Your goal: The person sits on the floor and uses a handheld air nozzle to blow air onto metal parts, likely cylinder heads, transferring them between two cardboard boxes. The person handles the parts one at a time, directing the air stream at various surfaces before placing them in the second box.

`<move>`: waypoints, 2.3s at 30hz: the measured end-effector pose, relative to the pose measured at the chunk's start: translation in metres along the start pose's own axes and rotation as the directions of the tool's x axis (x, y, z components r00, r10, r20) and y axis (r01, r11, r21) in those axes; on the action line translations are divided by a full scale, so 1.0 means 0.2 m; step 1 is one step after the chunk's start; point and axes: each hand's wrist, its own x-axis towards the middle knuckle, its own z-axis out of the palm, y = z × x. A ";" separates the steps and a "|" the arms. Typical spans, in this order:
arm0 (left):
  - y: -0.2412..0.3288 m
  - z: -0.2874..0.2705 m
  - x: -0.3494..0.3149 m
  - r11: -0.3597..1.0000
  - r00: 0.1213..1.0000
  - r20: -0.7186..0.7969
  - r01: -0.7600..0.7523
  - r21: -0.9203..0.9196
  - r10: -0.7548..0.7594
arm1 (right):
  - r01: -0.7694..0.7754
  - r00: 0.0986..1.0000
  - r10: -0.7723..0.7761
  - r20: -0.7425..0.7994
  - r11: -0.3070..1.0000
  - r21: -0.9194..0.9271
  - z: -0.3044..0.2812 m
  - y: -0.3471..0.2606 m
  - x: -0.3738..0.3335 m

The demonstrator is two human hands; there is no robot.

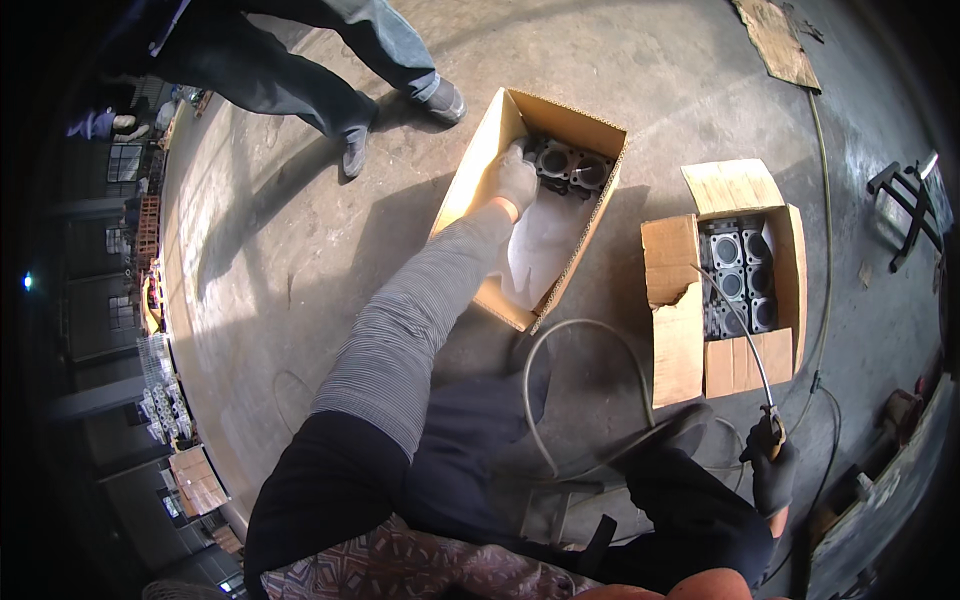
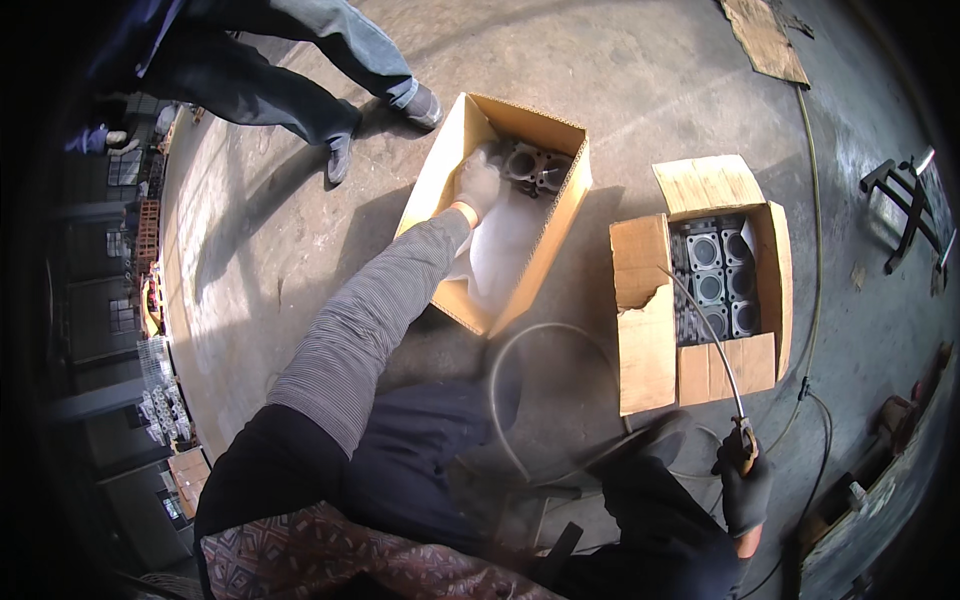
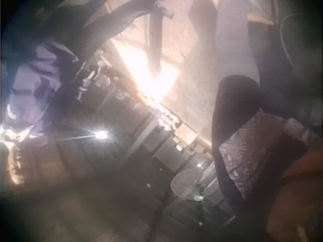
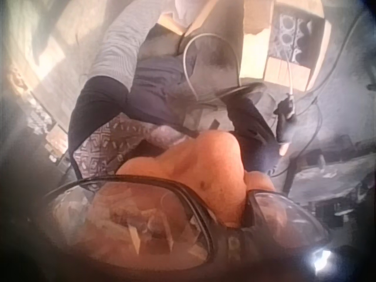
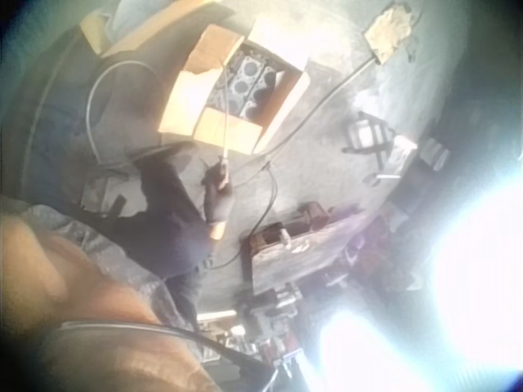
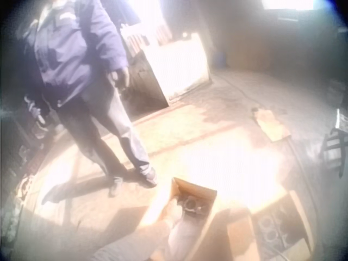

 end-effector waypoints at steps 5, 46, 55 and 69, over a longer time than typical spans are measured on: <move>0.06 -0.06 -0.05 0.991 0.996 -0.042 -0.069 0.115 0.074 | -0.008 1.000 0.008 -0.001 0.999 0.035 -0.03 0.05 -0.01; 0.00 -0.30 -0.21 0.858 0.983 0.151 -0.169 0.485 0.108 | -0.046 0.999 0.047 -0.008 0.999 0.013 0.01 0.11 0.01; -0.11 -0.01 -0.11 0.966 0.989 -0.022 0.151 0.209 -0.149 | -0.041 0.999 0.041 -0.015 0.999 0.013 0.02 0.13 0.01; 0.01 0.00 -0.09 0.963 0.996 0.020 0.076 0.258 -0.083 | -0.022 0.999 0.020 -0.044 0.999 -0.039 -0.04 0.07 0.04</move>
